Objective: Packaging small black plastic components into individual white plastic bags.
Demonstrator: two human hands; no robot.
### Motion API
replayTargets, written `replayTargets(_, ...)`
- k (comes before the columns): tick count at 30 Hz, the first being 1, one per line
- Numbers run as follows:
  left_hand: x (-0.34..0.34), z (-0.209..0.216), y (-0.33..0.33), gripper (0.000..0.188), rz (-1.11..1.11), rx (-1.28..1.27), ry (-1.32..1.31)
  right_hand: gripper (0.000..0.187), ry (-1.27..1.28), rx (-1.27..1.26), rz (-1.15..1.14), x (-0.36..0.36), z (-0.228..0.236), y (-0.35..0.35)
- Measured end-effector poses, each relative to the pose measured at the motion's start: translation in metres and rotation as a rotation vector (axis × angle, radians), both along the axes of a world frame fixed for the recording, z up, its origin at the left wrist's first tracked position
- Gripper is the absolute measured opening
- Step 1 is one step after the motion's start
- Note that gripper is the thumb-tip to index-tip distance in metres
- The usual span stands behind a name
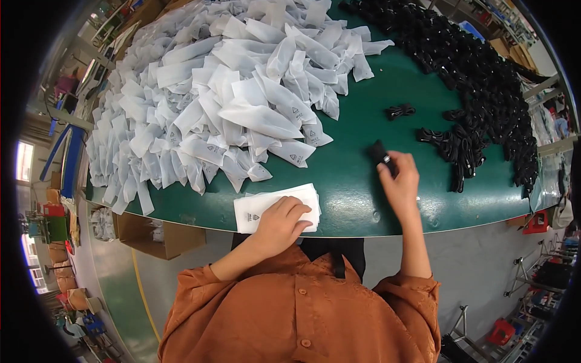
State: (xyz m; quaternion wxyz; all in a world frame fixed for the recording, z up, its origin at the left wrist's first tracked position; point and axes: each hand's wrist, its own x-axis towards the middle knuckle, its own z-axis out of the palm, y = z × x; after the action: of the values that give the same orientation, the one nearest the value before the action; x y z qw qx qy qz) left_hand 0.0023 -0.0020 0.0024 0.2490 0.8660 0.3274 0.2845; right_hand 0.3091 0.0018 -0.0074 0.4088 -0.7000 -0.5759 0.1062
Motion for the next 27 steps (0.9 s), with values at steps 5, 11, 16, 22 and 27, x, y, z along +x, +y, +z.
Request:
replayTargets(5, 0.007, -0.011, -0.003, 0.016, 0.053, 0.048, 0.002, 0.036, 0.145, -0.036, 0.245, -0.069, 0.020, -0.046)
replayTargets(11, 0.001, -0.013, -0.006, 0.014, 0.129, -0.235, -0.121, 0.039, 0.044, -0.067, 0.352, -0.082, 0.019, -0.073)
replayTargets(16, 0.012, -0.002, -0.006, 0.012, 0.121, 0.013, -0.062, 0.040, 0.208, -0.066, 0.379, -0.081, 0.013, -0.075)
replayTargets(22, 0.006, -0.011, -0.008, 0.011, 0.119, -0.116, -0.083, 0.042, 0.024, 0.073, 0.305, -0.086, 0.011, -0.078)
replayTargets(27, 0.000, -0.010, -0.007, 0.008, 0.173, -0.481, -0.232, 0.047, -0.097, 0.099, 0.399, -0.089, 0.015, -0.083)
